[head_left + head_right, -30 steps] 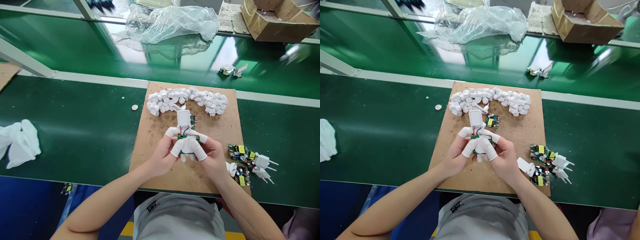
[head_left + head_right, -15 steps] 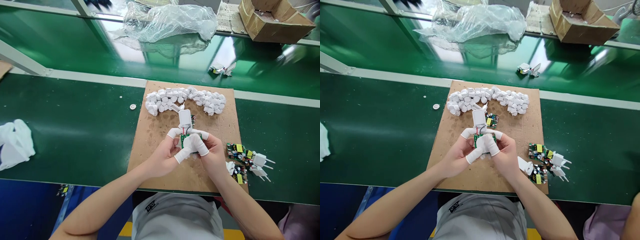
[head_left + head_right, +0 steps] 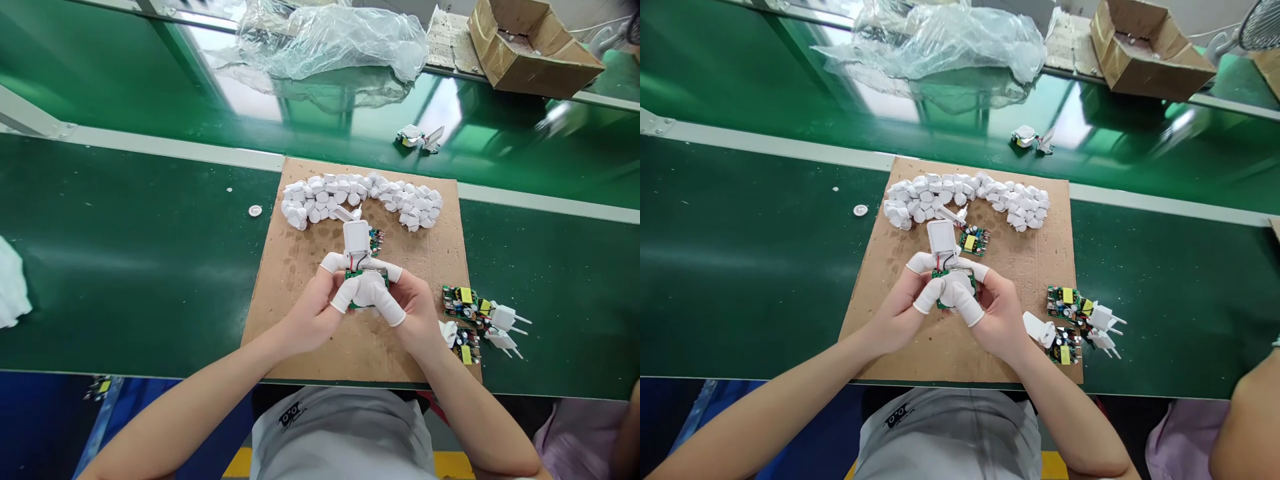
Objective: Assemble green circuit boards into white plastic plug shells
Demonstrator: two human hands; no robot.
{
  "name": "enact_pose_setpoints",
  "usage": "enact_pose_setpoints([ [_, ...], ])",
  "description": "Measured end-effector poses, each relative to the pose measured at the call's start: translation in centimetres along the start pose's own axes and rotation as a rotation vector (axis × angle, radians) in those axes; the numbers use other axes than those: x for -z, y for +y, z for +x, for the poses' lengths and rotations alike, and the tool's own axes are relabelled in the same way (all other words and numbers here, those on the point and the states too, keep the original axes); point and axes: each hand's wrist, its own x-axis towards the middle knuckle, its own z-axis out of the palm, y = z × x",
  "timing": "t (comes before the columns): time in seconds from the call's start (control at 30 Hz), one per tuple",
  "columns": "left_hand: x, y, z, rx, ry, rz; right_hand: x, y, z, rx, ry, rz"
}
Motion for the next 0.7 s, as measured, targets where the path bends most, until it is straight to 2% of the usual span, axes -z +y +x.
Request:
enact_pose_setpoints([
  [0.13,-0.28,-0.41,-0.2,-0.044,0.007,0.048,-0.14,-0.19,0.01,-0.018,0.03,-0.034],
  [0.23,-0.33,-0.56,-0.26,-0.022,0.018,0.061,-0.04,-0.06,-0.05,-0.045,0.089,-0.061],
  [0.33,-0.17,-0.55,-0.3,-0.017,0.038,0.083,-0.01,0.28,-0.1,-0.035,0.087,-0.038],
  [0.53,-0.26,-0.53,-0.29,-0.138,0.0,0.119,0.02,0.7,-0.42,0.036,0.173,-0.069],
  [0.7,-0.38,-0.5,-0.01,-0.103,0.026,0.143,0.06,0.42,-0.49,0.061,0.129,-0.024],
])
